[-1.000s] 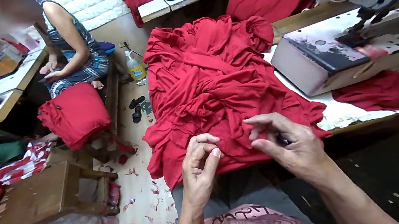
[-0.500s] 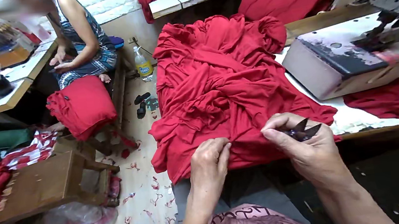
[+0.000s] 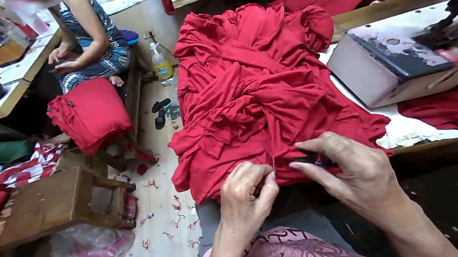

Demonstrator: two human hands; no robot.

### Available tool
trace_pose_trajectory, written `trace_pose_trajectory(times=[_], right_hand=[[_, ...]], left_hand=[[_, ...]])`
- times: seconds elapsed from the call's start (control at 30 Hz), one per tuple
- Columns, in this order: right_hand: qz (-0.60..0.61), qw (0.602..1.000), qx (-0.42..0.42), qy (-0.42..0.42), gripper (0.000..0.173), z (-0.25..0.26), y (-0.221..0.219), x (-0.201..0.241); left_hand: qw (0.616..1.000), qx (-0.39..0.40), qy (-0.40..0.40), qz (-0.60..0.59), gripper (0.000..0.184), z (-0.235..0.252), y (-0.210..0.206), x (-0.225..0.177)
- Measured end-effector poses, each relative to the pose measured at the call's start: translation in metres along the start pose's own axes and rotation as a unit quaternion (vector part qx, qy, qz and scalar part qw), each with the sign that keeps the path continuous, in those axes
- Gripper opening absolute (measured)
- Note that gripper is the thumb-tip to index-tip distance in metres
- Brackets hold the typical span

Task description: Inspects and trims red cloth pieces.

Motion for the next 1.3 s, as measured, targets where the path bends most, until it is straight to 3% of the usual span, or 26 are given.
trace_pose_trajectory(times=[0.2, 0.4, 0.47, 0.53, 0.63, 0.73, 0.8, 0.87, 0.93, 0.97, 1.03, 1.1, 1.17, 1.3], right_hand=[[-0.068, 0.996, 0.002, 0.061, 0.022, 0.005, -0.017, 0.016], [-0.009, 0.999, -0.021, 0.04, 0.023, 0.009, -0.023, 0.013], [0.032, 0.998, -0.051, 0.02, 0.024, 0.01, -0.018, 0.004], [0.049, 0.995, -0.086, -0.015, 0.034, 0.014, -0.005, -0.011], [0.002, 0.987, -0.126, -0.102, 0.048, 0.022, 0.019, -0.046], [-0.035, 0.977, -0.073, -0.197, 0.056, 0.032, 0.023, -0.083], [-0.044, 0.981, -0.029, -0.189, 0.031, 0.044, 0.017, -0.092], [-0.054, 0.986, -0.059, -0.146, 0.016, 0.057, 0.017, -0.082], [0.024, 0.991, -0.101, -0.08, 0.018, 0.07, 0.02, -0.054], [0.116, 0.989, -0.092, -0.025, 0.018, 0.076, 0.018, -0.038], [0.311, 0.948, -0.011, 0.073, 0.022, 0.084, 0.008, -0.006], [0.334, 0.938, 0.0, 0.098, 0.023, 0.082, 0.007, -0.001], [0.311, 0.948, -0.046, 0.039, 0.019, 0.076, 0.013, -0.024], [0.3, 0.941, -0.119, -0.104, 0.013, 0.059, 0.018, -0.065]], left_hand=[[1.0, 0.001, -0.005, -0.01, 0.013, 0.003, -0.001, -0.001], [0.999, 0.024, -0.011, -0.025, 0.014, 0.002, 0.001, 0.001], [0.997, 0.069, -0.012, -0.044, 0.013, -0.002, 0.007, 0.006], [0.986, 0.165, 0.01, -0.026, 0.014, -0.015, 0.017, 0.019], [0.951, 0.278, 0.117, 0.075, 0.024, -0.041, 0.05, 0.048], [0.957, 0.197, 0.165, 0.133, 0.024, -0.036, 0.087, 0.053], [0.976, 0.134, 0.119, 0.122, 0.024, -0.026, 0.096, 0.043], [0.989, 0.098, 0.077, 0.08, 0.025, -0.015, 0.093, 0.033], [0.994, 0.082, 0.056, 0.043, 0.026, -0.003, 0.084, 0.026], [0.995, 0.073, 0.055, 0.039, 0.026, 0.002, 0.08, 0.024], [0.995, 0.043, 0.065, 0.065, 0.027, 0.011, 0.079, 0.024], [0.99, 0.003, 0.081, 0.118, 0.026, 0.015, 0.083, 0.026], [0.981, -0.031, 0.113, 0.151, 0.027, 0.016, 0.09, 0.03], [0.981, -0.096, 0.129, 0.112, 0.023, 0.017, 0.096, 0.034]])
Point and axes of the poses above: each hand's wrist, its own z-axis towards the middle knuckle, its own y-axis out of the back of the hand, x = y × z, the point moved 9 cm from there along z, towards the middle knuckle, and after that the axes turned 3 degrees about -z, right-handed, at the moved point
